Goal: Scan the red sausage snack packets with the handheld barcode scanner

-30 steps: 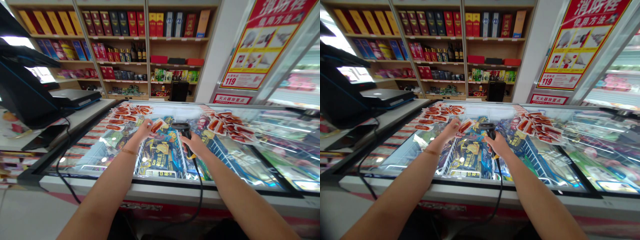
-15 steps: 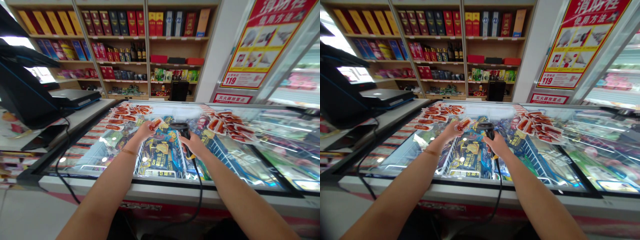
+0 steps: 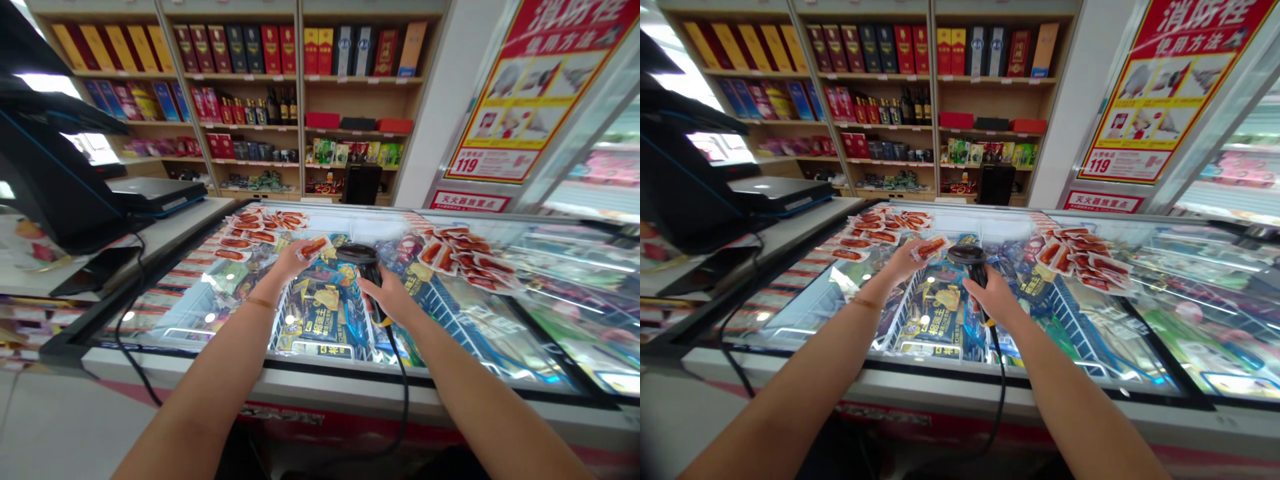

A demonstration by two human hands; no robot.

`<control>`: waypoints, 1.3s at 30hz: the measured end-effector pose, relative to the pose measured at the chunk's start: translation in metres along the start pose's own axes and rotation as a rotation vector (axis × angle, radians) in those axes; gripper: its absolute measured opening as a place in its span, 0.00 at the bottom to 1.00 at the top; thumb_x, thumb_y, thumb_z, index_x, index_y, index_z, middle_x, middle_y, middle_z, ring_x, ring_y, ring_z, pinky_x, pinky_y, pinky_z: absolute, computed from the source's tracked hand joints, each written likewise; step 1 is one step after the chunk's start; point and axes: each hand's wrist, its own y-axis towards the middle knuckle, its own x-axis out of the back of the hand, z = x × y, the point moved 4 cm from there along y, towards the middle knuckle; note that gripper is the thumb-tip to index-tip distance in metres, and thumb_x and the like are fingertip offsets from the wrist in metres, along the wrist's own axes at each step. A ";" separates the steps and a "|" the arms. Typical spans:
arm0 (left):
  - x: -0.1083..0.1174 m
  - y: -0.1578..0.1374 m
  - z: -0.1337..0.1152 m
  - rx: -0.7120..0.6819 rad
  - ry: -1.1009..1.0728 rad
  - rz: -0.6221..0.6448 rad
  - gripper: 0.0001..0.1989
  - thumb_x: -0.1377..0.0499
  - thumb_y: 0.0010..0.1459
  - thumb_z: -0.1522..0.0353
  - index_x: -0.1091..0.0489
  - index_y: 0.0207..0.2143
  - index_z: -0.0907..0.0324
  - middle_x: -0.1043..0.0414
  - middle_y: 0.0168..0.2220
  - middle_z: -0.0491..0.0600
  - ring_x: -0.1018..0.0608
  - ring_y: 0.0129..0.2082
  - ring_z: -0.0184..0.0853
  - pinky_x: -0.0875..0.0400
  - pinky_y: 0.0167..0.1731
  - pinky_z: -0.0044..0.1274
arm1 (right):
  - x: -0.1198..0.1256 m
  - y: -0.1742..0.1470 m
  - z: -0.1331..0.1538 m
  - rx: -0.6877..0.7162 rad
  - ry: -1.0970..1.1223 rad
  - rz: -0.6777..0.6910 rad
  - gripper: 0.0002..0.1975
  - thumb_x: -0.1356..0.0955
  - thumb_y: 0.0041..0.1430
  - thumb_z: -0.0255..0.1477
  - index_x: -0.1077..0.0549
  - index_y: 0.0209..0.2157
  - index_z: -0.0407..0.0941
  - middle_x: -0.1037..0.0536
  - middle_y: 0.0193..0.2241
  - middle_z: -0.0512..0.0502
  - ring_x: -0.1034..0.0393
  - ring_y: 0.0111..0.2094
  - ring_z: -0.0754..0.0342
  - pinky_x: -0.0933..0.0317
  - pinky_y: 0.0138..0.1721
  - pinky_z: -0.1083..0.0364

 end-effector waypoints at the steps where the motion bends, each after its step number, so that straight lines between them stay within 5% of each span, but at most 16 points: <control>1: 0.001 0.001 0.001 0.005 -0.015 -0.014 0.27 0.37 0.42 0.76 0.28 0.49 0.62 0.25 0.49 0.52 0.22 0.45 0.37 0.28 0.47 0.27 | -0.001 -0.002 0.002 0.008 -0.005 0.008 0.14 0.32 0.54 0.38 0.37 0.36 0.46 0.31 0.18 0.56 0.35 0.14 0.58 0.38 0.18 0.57; 11: 0.007 0.003 0.011 0.103 -0.014 -0.050 0.27 0.36 0.42 0.74 0.24 0.48 0.63 0.22 0.29 0.46 0.27 0.23 0.29 0.29 0.28 0.22 | -0.004 -0.004 0.003 0.030 -0.023 0.033 0.14 0.32 0.55 0.38 0.36 0.38 0.45 0.31 0.19 0.57 0.36 0.14 0.59 0.39 0.18 0.58; 27: 0.005 0.005 0.004 -0.023 -0.093 -0.089 0.34 0.42 0.46 0.77 0.34 0.59 0.62 0.22 0.40 0.52 0.21 0.31 0.33 0.25 0.34 0.23 | -0.010 -0.010 0.009 0.059 -0.048 0.115 0.12 0.33 0.56 0.37 0.37 0.37 0.46 0.31 0.20 0.56 0.34 0.15 0.58 0.37 0.19 0.57; 39: 0.006 0.008 0.004 -0.124 -0.041 -0.144 0.32 0.40 0.45 0.76 0.31 0.57 0.59 0.25 0.49 0.54 0.21 0.41 0.37 0.25 0.45 0.29 | -0.014 -0.012 0.006 0.103 -0.113 0.175 0.11 0.34 0.58 0.38 0.38 0.35 0.45 0.30 0.20 0.56 0.32 0.16 0.58 0.37 0.20 0.58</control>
